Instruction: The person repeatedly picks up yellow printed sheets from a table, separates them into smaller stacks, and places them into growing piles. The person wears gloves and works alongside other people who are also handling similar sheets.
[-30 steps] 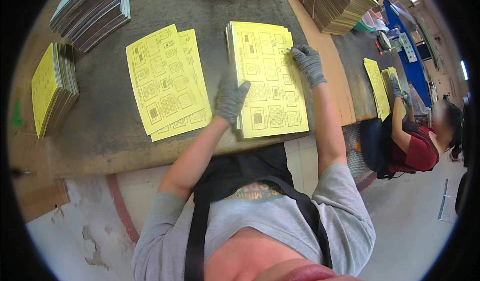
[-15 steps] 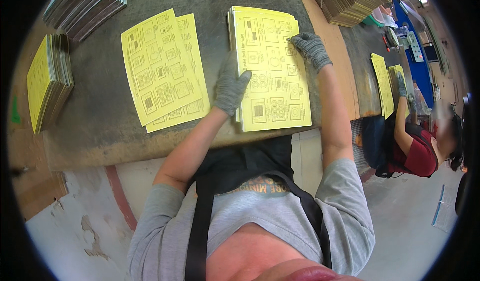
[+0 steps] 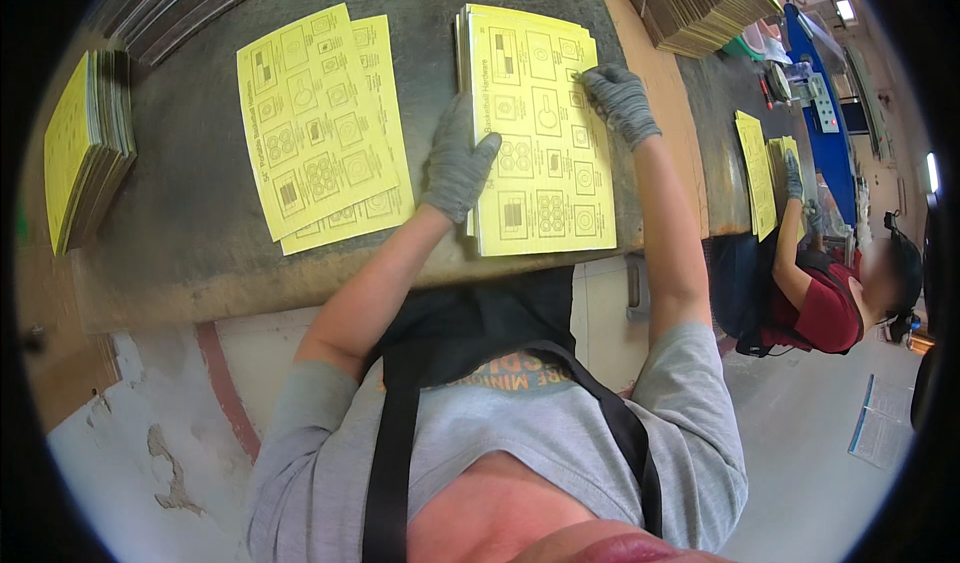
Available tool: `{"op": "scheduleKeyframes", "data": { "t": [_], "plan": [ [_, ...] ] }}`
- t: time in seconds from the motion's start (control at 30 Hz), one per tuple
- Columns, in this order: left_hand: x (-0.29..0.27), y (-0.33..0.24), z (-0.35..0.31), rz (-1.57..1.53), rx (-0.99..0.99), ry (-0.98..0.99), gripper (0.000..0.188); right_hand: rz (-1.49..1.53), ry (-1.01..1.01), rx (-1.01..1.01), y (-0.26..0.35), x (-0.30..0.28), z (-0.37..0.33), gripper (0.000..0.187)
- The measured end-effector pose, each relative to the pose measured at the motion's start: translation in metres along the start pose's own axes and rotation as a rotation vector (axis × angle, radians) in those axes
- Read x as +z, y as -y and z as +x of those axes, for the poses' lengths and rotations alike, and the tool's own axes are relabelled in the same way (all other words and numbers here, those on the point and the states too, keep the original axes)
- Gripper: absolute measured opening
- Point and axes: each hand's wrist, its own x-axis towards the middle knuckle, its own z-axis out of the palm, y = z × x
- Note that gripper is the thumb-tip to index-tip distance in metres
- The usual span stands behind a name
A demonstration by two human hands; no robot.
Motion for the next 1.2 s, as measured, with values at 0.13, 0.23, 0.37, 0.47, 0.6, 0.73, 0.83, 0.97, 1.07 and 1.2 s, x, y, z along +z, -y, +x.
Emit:
{"op": "scheduleKeyframes", "data": {
  "t": [0.13,0.23,0.37,0.47,0.6,0.73,0.83,0.97,1.07,1.2],
  "plan": [
    [-0.001,-0.004,0.000,-0.020,-0.064,0.015,0.061,0.129,0.137,-0.008,-0.019,-0.011,0.014,0.017],
    [0.000,-0.004,0.002,-0.059,-0.029,0.006,0.061,0.049,0.138,0.030,-0.020,-0.009,0.019,0.016],
    [0.003,-0.001,0.002,-0.039,0.033,-0.043,0.061,-0.128,0.136,-0.046,-0.008,-0.010,0.018,0.021],
    [0.004,0.005,0.001,-0.001,0.016,-0.039,0.061,-0.440,-0.044,-0.247,0.009,0.002,0.010,0.028],
    [0.005,0.012,0.001,-0.001,0.010,-0.007,0.062,-1.150,-0.083,-0.525,0.034,0.032,-0.003,0.019],
    [0.005,0.015,0.000,-0.009,-0.026,-0.006,0.062,-1.044,-0.142,-0.378,0.037,0.026,-0.014,0.021],
    [0.006,0.014,0.000,-0.023,-0.040,-0.020,0.061,-0.329,-0.083,-0.300,0.013,0.009,-0.038,0.019],
    [0.006,0.014,0.000,-0.009,-0.043,-0.018,0.061,0.160,0.159,-0.115,-0.015,0.003,-0.077,0.020],
    [0.007,0.017,0.000,-0.013,-0.055,-0.011,0.060,0.120,0.142,-0.011,-0.026,0.006,-0.097,0.021],
    [0.009,0.022,0.001,-0.003,-0.010,-0.027,0.060,-0.099,0.106,-0.138,-0.029,0.008,-0.101,0.017]
  ]
}}
